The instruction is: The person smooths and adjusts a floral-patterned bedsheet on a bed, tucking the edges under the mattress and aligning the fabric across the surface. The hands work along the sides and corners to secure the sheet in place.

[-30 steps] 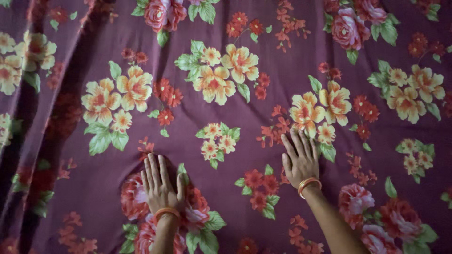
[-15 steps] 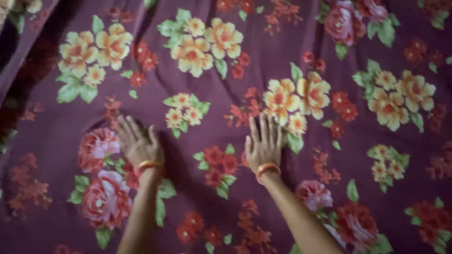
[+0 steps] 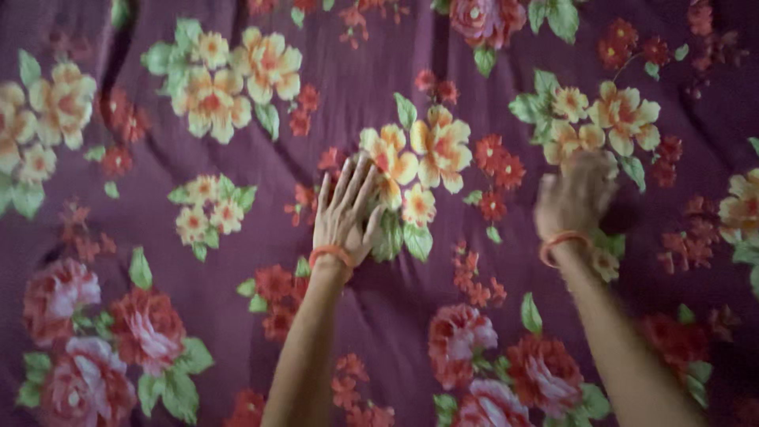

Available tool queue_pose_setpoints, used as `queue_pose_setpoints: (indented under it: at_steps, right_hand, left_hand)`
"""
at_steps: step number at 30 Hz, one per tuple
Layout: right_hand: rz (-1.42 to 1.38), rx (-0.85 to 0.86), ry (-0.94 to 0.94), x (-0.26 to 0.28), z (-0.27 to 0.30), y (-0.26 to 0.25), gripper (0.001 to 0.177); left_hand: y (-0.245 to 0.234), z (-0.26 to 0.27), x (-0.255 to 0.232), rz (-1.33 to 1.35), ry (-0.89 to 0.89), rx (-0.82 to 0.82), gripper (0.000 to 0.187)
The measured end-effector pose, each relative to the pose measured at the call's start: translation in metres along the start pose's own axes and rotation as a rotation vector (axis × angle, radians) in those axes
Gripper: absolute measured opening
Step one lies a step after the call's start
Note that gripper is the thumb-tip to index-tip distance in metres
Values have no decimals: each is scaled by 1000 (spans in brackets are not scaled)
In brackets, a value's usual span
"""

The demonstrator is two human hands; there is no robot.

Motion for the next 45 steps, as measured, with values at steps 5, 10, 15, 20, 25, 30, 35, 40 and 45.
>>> queue_pose_setpoints:
  at_steps: [5,10,15,20,25,30,35,40,45]
  right_hand:
    - [-240,-75,231,-29,-16,27,70]
    - [-248,-119,192,-22,-18,27,70]
    - [-252,-163,170,-17,-17,27,71]
    - [-218,-229,130,-23,-15,32,70]
    - [-224,-254,131,-18,-11,28,69]
    - [-214,-297,102,-19,-16,29,70]
    - [-171,-338,89,-16,-15,26,69]
    - [-84,-367,102,-10,-6,26,66]
    - [-117,-347,108,-20,-12,28,70]
  left_hand:
    - [2,-5,3,34,18,10,73]
    - [-8,-8,1,20,39,-4,71]
    - [-19,-45,-30,35,-180,228,60]
    - [15,-110,-121,245,215,393,53]
    - [26,-145,-25,109,40,235,45]
    - [4,-122,126,-137,-836,-135,58]
    - [37,-167,-21,149,-137,-321,58]
    - [75,-189,-163,-32,400,-92,62]
    - [70,-190,-161,-74,383,2,60]
Point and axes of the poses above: each hand's wrist, its own z-axis away from the middle knuckle, its own y-axis out of the palm, x = y × z, the point moved 5 cm from there along -z, towards the middle knuckle, and after that the axes turned 10 degrees about -z, right-handed, at the moved point
